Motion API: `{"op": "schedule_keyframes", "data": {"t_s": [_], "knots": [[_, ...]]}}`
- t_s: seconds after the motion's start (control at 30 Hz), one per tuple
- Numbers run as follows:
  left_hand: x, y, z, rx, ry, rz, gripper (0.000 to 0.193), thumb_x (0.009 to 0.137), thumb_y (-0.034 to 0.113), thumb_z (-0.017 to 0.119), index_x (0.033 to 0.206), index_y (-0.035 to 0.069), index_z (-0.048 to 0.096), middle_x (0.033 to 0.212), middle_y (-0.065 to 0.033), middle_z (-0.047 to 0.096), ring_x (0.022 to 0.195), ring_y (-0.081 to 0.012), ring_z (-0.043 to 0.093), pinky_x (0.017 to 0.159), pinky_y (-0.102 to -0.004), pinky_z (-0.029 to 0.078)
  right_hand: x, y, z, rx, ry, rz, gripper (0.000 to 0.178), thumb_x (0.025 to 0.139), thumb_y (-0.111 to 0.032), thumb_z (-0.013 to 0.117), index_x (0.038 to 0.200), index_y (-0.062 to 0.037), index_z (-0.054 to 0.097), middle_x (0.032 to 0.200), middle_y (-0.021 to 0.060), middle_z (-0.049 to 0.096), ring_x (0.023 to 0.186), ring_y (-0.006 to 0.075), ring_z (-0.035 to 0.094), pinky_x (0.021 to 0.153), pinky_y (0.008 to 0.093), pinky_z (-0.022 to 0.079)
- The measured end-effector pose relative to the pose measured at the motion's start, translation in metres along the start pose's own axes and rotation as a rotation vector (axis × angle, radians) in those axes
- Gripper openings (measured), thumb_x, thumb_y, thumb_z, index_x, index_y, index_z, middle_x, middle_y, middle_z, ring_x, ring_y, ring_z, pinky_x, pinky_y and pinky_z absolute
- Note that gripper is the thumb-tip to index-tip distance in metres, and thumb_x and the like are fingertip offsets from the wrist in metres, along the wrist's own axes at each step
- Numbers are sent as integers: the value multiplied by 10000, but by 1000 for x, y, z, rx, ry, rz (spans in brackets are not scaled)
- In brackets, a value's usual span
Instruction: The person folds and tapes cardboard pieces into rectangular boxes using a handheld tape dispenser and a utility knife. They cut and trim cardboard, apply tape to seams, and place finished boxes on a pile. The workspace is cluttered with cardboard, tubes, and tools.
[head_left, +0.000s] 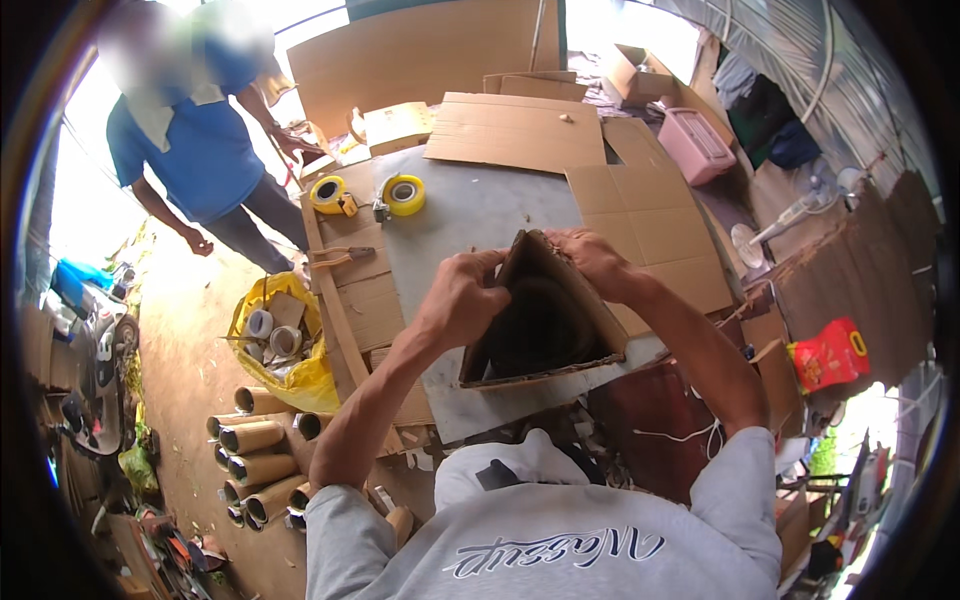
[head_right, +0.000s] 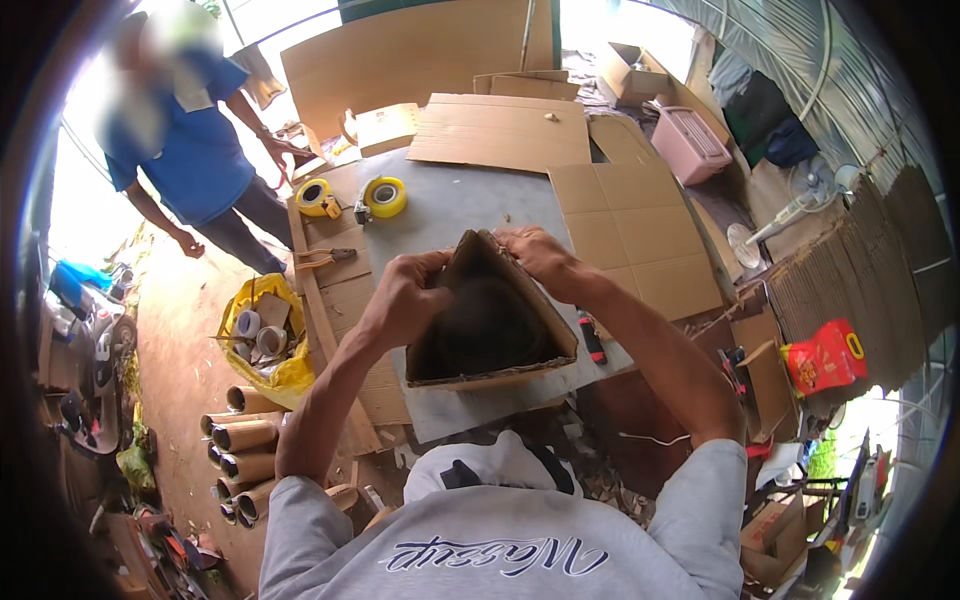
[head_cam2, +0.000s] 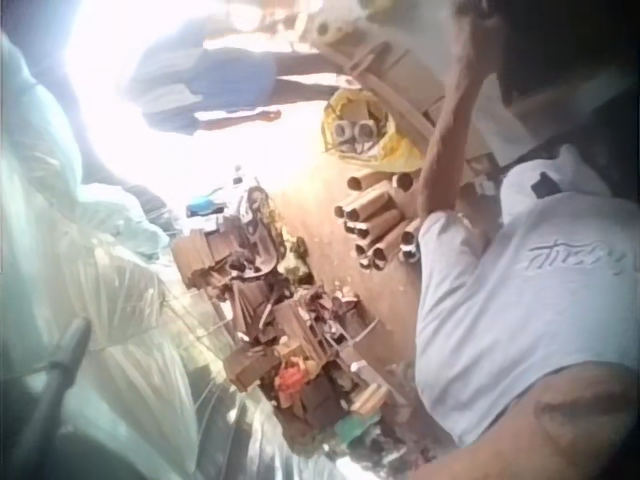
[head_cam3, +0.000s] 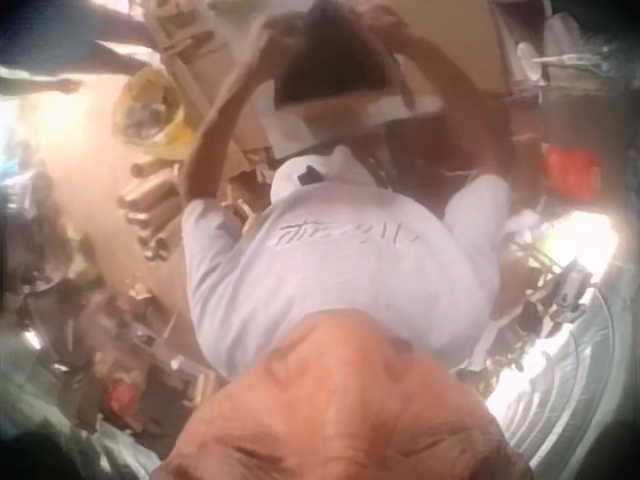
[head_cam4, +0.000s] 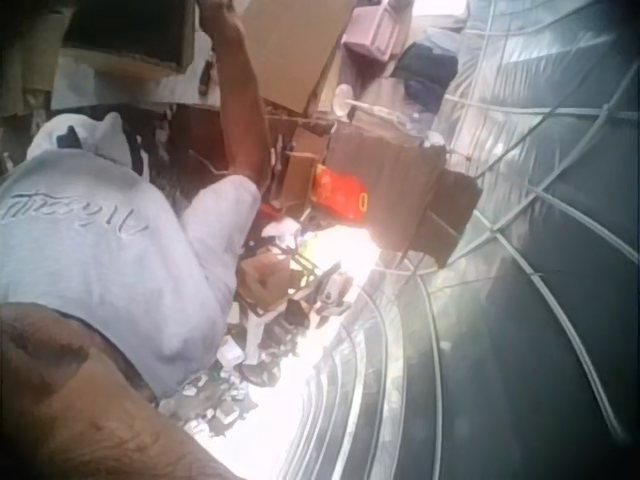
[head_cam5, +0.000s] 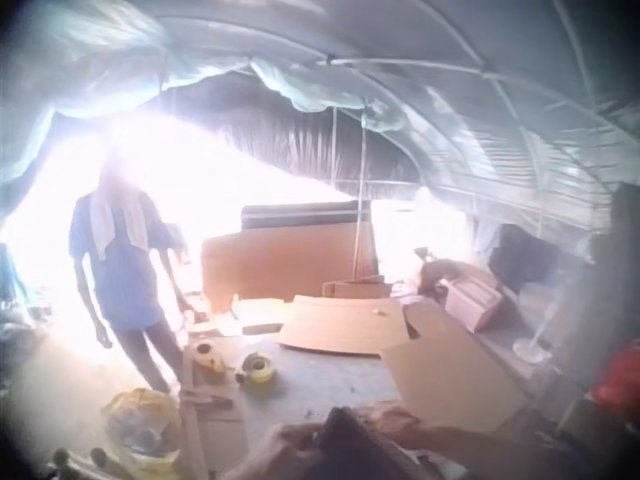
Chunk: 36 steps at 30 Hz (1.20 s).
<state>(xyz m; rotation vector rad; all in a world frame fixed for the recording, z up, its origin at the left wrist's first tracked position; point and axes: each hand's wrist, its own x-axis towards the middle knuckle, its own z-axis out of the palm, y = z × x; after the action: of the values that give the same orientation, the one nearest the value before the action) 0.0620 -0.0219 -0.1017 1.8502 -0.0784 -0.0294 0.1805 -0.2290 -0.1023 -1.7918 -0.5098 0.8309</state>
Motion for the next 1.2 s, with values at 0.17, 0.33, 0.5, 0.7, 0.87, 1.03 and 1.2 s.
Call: {"op": "schedule_keyframes", "data": {"t_s": [0.17, 0.33, 0.5, 0.7, 0.87, 1.03, 1.2], "knots": [[-12, -8, 4, -89, 33, -22, 480, 780, -56, 536, 1245, -57, 654, 938, -54, 714, 844, -74, 604, 777, -237, 523, 15, 37, 18, 66, -124, -126, 468, 1084, -292, 426, 1439, 7, 489, 1299, 131, 620, 1177, 165, 584, 1048, 307, 468], [-12, 3, 10, -83, 5, -24, 494, 765, -63, 534, 1245, -64, 647, 905, -66, 708, 805, -75, 592, 737, -233, 512, -4, 31, 28, 263, 26, 117, 539, 1104, -399, 320, 1434, -11, 496, 1329, 113, 602, 1168, 175, 589, 1051, 327, 464], [-13, 0, 14, -41, 22, 21, 497, 738, -62, 539, 1222, -69, 654, 826, -49, 679, 743, -72, 569, 689, -231, 498, -25, -2, 45, -505, 246, 114, 604, 1089, -476, 267, 1182, 6, 619, 1116, 243, 671, 1101, 422, 604, 970, 442, 460], [-10, 1, 9, -35, 19, -4, 486, 727, -51, 541, 1197, -72, 661, 741, -4, 601, 661, -56, 502, 590, -225, 429, -9, 29, 43, -360, 289, -122, 550, 1104, -468, 305, 1075, -20, 624, 924, 61, 660, 841, 181, 584, 827, 386, 486], [-11, 1, 2, -34, 23, -15, 490, 727, -27, 551, 1203, -63, 664, 707, -39, 577, 631, -93, 498, 586, -264, 435, -8, 24, 42, 98, 34, 45, 525, 1091, -494, 342, 1263, -66, 594, 1125, 41, 643, 1024, 107, 570, 949, 290, 459], [-10, -1, 3, -41, 33, 7, 485, 724, -42, 531, 1190, -85, 659, 746, 5, 580, 666, -56, 487, 596, -217, 425, -14, 11, 37, 377, -59, 157, 470, 1094, -433, 377, 1361, -85, 546, 1194, 29, 621, 1097, 94, 564, 1006, 264, 445], [-11, -2, 2, -97, 45, -5, 491, 728, -38, 526, 1200, -84, 653, 759, -12, 596, 692, -57, 506, 624, -214, 441, -18, -10, 34, 417, -145, 153, 324, 1061, -344, 445, 1220, -100, 588, 991, -14, 618, 863, 59, 563, 764, 230, 488]]}}
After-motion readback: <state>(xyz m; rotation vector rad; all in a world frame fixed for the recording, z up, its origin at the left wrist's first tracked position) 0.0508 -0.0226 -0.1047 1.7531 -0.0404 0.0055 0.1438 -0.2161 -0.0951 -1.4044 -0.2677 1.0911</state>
